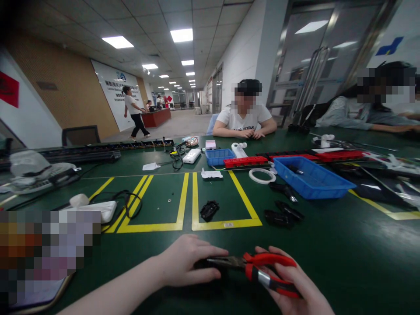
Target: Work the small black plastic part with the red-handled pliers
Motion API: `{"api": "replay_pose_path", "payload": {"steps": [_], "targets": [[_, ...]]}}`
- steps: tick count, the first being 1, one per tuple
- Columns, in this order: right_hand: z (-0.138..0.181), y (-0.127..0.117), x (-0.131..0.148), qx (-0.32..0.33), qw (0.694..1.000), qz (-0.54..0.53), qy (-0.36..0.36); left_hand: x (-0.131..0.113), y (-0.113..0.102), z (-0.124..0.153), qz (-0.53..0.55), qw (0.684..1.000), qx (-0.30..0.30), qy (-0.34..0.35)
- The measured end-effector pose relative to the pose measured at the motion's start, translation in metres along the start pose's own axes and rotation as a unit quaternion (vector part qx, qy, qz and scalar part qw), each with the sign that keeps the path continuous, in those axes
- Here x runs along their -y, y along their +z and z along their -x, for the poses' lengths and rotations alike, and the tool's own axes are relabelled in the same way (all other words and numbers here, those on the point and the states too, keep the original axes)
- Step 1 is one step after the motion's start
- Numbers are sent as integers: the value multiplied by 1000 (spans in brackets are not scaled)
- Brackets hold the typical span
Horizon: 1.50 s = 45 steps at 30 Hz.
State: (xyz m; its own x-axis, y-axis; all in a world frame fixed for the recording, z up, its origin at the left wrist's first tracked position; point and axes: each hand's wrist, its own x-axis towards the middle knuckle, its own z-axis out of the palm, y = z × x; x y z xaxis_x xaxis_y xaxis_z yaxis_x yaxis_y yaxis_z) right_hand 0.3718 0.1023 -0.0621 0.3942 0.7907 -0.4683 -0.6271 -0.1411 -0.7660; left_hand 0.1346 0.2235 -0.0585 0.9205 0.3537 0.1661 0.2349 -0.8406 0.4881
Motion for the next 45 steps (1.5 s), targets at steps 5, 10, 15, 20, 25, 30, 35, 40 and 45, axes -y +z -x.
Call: {"api": "replay_pose_path", "payload": {"steps": [5, 10, 15, 20, 25, 30, 35, 40, 45], "targets": [[9, 6, 1, 8, 1000, -12, -4, -2, -1, 1, 3, 1000, -1, -12], [13, 11, 1, 12, 1000, -9, -2, -2, -1, 2, 1, 1000, 0, -14], [13, 13, 2, -3, 1000, -3, 9, -1, -2, 2, 1, 1000, 7, -1], [14, 12, 1, -29, 999, 5, 22, 0, -3, 3, 9, 1000, 11, -2], [15, 16, 1, -39, 999, 8, 17, 1, -4, 3, 16, 1000, 17, -4], [17, 24, 2, -54, 998, -9, 5, 1, -2, 5, 2, 1000, 1, -4], [19, 30, 4, -78, 997, -21, 5, 1, -3, 6, 10, 1000, -16, -3], [17, 36, 5, -112, 994, -13, 1, 3, -1, 7, 15, 1000, -20, 4], [15, 35, 5, -117, 993, -12, 3, 2, -1, 7, 10, 1000, -19, -2]]}}
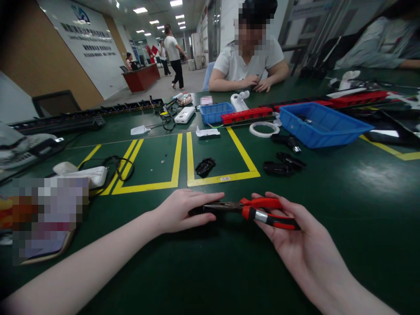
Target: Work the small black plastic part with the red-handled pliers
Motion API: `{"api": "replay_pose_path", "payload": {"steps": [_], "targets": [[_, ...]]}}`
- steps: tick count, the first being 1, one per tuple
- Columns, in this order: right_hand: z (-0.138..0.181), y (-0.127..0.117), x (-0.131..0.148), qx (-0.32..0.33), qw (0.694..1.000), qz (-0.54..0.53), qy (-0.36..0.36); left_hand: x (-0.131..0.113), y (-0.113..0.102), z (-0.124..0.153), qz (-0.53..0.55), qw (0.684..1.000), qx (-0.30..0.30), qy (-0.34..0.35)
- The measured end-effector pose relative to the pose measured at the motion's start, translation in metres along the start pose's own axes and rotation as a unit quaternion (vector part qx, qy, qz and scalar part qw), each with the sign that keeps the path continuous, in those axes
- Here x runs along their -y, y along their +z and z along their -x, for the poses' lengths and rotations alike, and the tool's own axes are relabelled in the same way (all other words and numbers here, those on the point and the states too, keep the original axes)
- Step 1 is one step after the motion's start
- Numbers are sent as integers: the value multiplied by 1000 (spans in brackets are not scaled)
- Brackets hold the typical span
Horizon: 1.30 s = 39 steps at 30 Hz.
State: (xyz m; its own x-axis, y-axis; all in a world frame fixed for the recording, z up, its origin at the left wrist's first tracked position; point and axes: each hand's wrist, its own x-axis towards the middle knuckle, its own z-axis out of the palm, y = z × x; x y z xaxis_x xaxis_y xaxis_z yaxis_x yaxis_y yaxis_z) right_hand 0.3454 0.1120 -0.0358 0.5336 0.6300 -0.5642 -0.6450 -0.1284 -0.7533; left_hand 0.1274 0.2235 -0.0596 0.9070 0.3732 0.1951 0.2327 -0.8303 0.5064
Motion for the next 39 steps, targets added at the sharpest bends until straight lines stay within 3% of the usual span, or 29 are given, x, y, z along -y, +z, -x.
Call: {"api": "replay_pose_path", "payload": {"steps": [39], "targets": [[3, 2, -1, 0, 1000, 13, 17, 2, -1, -2, -13, 999, 36, -4]]}}
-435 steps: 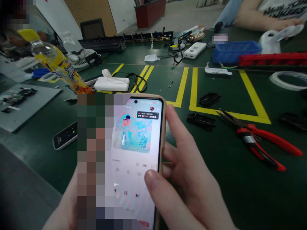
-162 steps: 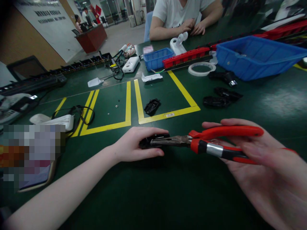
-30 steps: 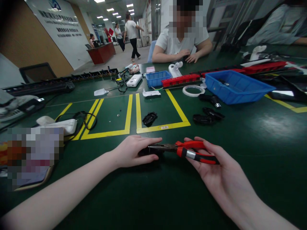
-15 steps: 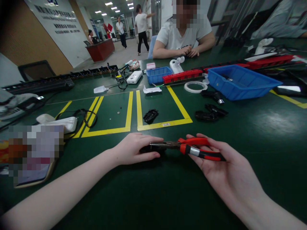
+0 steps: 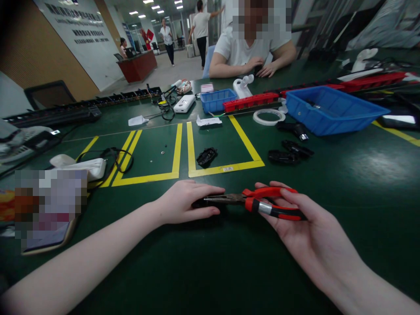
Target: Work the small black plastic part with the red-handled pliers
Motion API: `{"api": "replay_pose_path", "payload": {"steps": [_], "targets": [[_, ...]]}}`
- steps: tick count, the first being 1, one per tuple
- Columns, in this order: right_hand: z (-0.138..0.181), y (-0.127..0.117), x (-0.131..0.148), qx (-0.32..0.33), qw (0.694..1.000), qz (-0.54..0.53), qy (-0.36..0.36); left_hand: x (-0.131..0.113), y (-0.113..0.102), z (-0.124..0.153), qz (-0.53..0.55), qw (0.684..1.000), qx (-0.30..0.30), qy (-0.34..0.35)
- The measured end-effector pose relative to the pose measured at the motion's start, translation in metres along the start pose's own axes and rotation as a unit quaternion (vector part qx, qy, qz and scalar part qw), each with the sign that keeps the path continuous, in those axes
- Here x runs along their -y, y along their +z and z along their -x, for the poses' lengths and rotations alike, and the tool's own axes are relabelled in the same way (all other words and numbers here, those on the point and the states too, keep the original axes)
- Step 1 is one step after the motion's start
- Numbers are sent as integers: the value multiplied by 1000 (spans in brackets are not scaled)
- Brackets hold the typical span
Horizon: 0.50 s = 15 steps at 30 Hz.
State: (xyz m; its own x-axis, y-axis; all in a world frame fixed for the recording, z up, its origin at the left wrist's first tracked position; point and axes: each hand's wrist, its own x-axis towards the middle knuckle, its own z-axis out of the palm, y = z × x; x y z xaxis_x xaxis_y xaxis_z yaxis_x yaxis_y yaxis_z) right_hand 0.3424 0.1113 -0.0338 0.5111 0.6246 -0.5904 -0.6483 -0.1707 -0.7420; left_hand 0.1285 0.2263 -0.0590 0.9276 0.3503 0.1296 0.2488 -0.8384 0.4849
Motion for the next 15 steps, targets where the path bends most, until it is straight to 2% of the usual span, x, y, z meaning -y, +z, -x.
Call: {"api": "replay_pose_path", "payload": {"steps": [15], "targets": [[-2, -2, 0, -4, 1000, 27, 9, 1, 0, 0, -8, 1000, 7, -2]]}}
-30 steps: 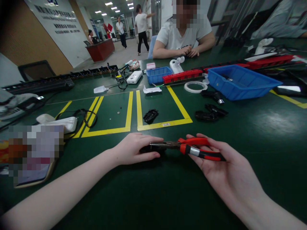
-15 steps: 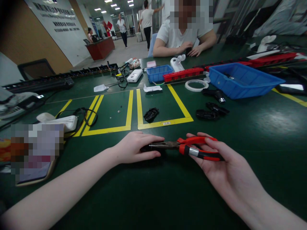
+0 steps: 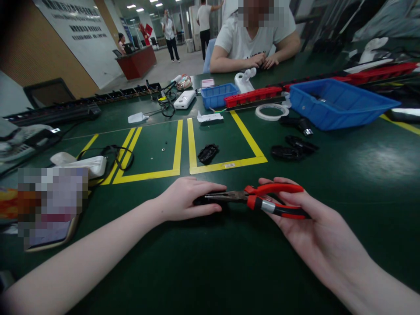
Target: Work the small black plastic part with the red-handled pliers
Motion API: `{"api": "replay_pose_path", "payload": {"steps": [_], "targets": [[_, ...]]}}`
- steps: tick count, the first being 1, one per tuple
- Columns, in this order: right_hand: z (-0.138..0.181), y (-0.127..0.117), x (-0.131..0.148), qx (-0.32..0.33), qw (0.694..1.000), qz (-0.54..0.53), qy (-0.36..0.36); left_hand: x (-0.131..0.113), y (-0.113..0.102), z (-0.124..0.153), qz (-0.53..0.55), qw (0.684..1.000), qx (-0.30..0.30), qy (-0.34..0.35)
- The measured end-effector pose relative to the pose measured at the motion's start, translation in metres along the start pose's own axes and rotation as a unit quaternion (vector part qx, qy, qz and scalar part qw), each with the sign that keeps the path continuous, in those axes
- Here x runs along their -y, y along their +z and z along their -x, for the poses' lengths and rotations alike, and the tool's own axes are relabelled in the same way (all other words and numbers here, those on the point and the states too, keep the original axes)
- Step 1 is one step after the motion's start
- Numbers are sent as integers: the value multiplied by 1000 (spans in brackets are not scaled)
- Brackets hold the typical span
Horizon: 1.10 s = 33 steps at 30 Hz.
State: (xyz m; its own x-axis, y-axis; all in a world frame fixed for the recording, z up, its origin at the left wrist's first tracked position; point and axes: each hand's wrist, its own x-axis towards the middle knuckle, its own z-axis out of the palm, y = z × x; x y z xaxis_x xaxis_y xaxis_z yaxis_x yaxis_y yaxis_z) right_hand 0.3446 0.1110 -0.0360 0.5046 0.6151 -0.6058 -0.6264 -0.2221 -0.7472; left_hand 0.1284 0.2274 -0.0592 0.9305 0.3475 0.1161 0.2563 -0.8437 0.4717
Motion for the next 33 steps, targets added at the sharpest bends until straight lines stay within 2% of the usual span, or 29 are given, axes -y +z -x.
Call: {"api": "replay_pose_path", "payload": {"steps": [11, 22, 33], "targets": [[-3, 0, -1, -19, 1000, -8, 4, 1, 0, 1, 7, 1000, -10, 19], [-18, -13, -2, -14, 1000, -5, -15, 3, 3, 1, -13, 997, -24, 70], [-9, -7, -4, -7, 1000, -22, 9, 1, 1, 1, 7, 998, -20, 52]]}}
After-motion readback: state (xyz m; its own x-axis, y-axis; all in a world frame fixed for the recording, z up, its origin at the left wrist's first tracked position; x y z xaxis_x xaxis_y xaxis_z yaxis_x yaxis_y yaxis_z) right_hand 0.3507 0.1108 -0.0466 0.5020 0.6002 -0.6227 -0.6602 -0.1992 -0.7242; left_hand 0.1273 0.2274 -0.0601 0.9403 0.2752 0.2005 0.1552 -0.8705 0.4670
